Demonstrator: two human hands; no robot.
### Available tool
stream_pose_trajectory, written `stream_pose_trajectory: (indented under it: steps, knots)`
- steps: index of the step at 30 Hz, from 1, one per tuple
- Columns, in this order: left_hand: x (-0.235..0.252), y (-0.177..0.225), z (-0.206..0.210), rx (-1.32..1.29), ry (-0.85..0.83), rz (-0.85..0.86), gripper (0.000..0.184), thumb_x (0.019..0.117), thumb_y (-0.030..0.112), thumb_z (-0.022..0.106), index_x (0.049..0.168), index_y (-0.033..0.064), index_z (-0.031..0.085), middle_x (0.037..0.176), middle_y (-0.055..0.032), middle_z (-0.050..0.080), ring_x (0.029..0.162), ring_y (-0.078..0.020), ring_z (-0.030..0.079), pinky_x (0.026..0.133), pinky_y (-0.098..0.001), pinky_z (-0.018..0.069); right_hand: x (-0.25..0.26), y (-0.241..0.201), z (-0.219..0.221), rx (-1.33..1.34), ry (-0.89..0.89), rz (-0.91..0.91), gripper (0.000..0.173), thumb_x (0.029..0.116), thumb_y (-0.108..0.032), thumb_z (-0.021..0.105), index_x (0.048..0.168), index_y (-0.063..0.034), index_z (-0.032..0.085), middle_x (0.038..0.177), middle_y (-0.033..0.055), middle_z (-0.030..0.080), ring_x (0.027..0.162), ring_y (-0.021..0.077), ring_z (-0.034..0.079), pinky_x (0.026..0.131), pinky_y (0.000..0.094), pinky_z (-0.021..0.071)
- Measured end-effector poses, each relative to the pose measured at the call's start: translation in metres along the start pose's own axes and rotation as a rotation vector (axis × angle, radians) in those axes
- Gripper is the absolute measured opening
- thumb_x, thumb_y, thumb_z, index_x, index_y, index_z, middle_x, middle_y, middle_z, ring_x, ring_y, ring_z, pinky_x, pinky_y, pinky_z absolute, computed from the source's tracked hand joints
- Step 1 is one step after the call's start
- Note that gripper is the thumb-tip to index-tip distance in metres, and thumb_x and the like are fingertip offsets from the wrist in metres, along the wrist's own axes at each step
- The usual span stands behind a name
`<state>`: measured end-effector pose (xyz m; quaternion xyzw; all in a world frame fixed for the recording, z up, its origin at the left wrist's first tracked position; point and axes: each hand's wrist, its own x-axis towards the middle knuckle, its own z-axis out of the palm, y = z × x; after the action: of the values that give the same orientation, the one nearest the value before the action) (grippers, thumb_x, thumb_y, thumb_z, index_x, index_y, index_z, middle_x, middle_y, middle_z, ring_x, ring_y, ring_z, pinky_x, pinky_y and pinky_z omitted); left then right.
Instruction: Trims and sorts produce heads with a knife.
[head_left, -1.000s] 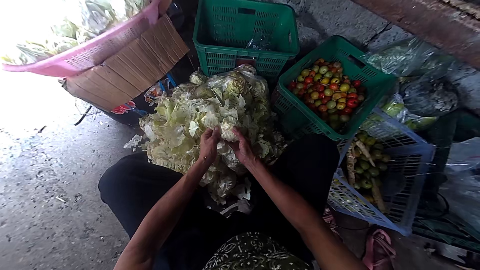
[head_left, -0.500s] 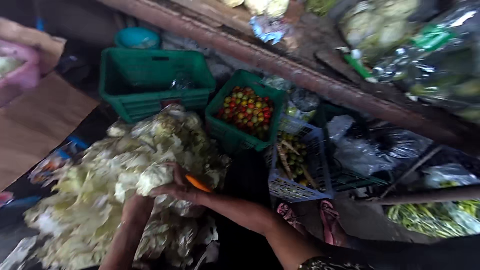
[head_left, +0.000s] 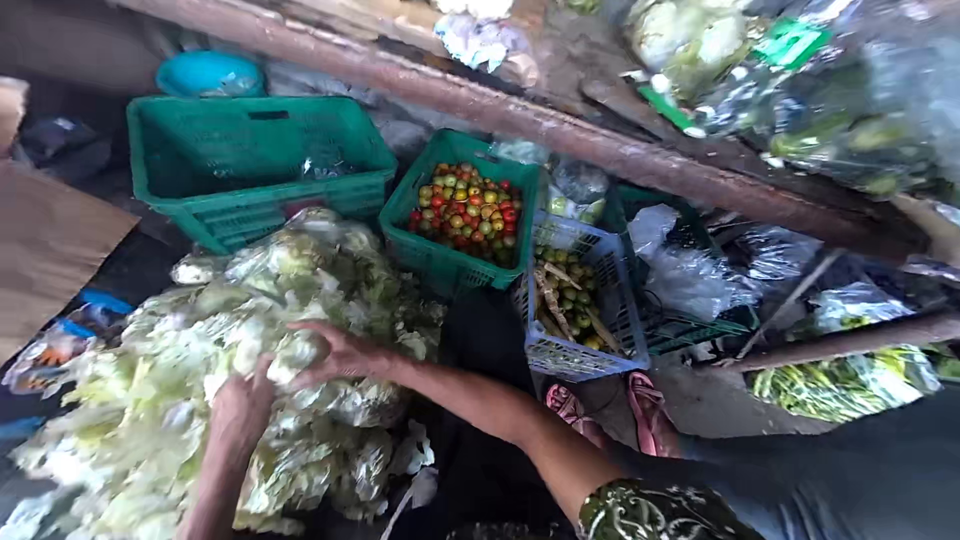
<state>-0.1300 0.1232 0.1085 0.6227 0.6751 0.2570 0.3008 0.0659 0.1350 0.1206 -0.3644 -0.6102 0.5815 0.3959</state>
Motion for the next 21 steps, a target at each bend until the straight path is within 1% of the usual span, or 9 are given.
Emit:
stream_pose_trajectory:
  steps: [2,3,5,8,10,13,15,18,21]
  knots:
    - [-0.006,0.018,-0.018,0.145,-0.100,0.025,0.048,0.1086,0.033,0.042,0.129,-0.0066,0.062,0.118,-0.0351,0.064,0.111,-0.0540,0.061,0.095,-0.0737,0.0432,-0.005,-0.014,-0.005,0.011,-0.014,0.048,0.084,0.0771,0.001,0.082,0.150,0.0064,0.039,0.144,0.0301,0.051,0.129,0.0315,0.056,0.109,0.0426,0.0477]
    - [-0.011,0.030,-0.022,0.172,-0.121,0.024,0.048,0.1092,0.032,0.042,0.124,-0.0081,0.064,0.115,-0.0356,0.064,0.111,-0.0538,0.061,0.095,-0.0726,0.0432,-0.009,-0.021,-0.006,0.015,-0.019,0.095,0.081,0.0781,0.001,0.081,0.148,0.0043,0.042,0.140,0.0290,0.054,0.125,0.0295,0.058,0.106,0.0415,0.0495]
    - [-0.019,0.036,-0.017,0.075,-0.064,0.055,0.045,0.1094,0.028,0.044,0.113,-0.0107,0.067,0.100,-0.0341,0.067,0.100,-0.0501,0.065,0.091,-0.0685,0.0465,-0.015,-0.019,-0.006,0.007,-0.030,0.105,0.079,0.0770,-0.002,0.081,0.147,-0.0001,0.044,0.135,0.0253,0.057,0.118,0.0263,0.062,0.101,0.0409,0.0531]
    - [-0.021,0.034,-0.009,-0.139,0.011,0.067,0.048,0.1110,0.034,0.040,0.104,-0.0067,0.066,0.078,-0.0201,0.062,0.075,-0.0330,0.062,0.074,-0.0564,0.0491,-0.012,-0.010,-0.004,-0.027,-0.024,-0.014,0.086,0.0699,-0.001,0.085,0.145,-0.0002,0.043,0.132,0.0219,0.059,0.113,0.0233,0.064,0.096,0.0400,0.0568]
    - [-0.021,0.027,-0.004,-0.291,-0.008,0.046,0.051,0.1103,0.040,0.038,0.108,-0.0030,0.065,0.078,-0.0135,0.060,0.072,-0.0238,0.059,0.073,-0.0499,0.0505,-0.010,-0.009,-0.006,-0.164,-0.023,-0.101,0.089,0.0660,-0.004,0.089,0.144,0.0000,0.045,0.134,0.0200,0.059,0.117,0.0222,0.063,0.099,0.0392,0.0556]
    - [-0.020,0.024,0.007,-0.528,-0.011,0.016,0.045,0.1108,0.038,0.037,0.097,0.0030,0.061,0.069,-0.0001,0.052,0.061,-0.0085,0.051,0.064,-0.0320,0.0488,-0.010,-0.009,-0.008,-0.401,-0.009,-0.275,0.084,0.0635,-0.005,0.091,0.137,0.0060,0.052,0.138,0.0242,0.057,0.129,0.0300,0.056,0.109,0.0425,0.0482]
    - [-0.020,0.024,0.015,-0.710,-0.020,-0.019,0.039,0.1109,0.033,0.036,0.087,0.0094,0.057,0.063,0.0059,0.049,0.055,-0.0032,0.047,0.057,-0.0233,0.0456,-0.008,-0.006,-0.011,-0.522,0.007,-0.391,0.077,0.0618,-0.006,0.091,0.130,0.0067,0.058,0.136,0.0258,0.058,0.131,0.0350,0.054,0.112,0.0461,0.0450]
    - [-0.019,0.028,0.021,-0.911,-0.036,-0.097,0.035,0.1110,0.030,0.036,0.084,0.0165,0.053,0.061,0.0088,0.050,0.052,-0.0022,0.046,0.054,-0.0208,0.0448,-0.006,0.000,-0.012,-0.653,0.060,-0.544,0.068,0.0602,-0.004,0.090,0.122,0.0056,0.064,0.130,0.0261,0.062,0.128,0.0403,0.056,0.111,0.0505,0.0444]
    - [-0.018,0.031,0.027,-0.970,0.001,-0.197,0.031,0.1112,0.026,0.038,0.088,0.0142,0.053,0.065,0.0067,0.049,0.054,-0.0039,0.045,0.054,-0.0209,0.0427,-0.005,0.007,-0.007,-0.791,0.109,-0.604,0.062,0.0595,-0.002,0.090,0.117,0.0026,0.067,0.127,0.0245,0.063,0.124,0.0430,0.057,0.108,0.0521,0.0457]
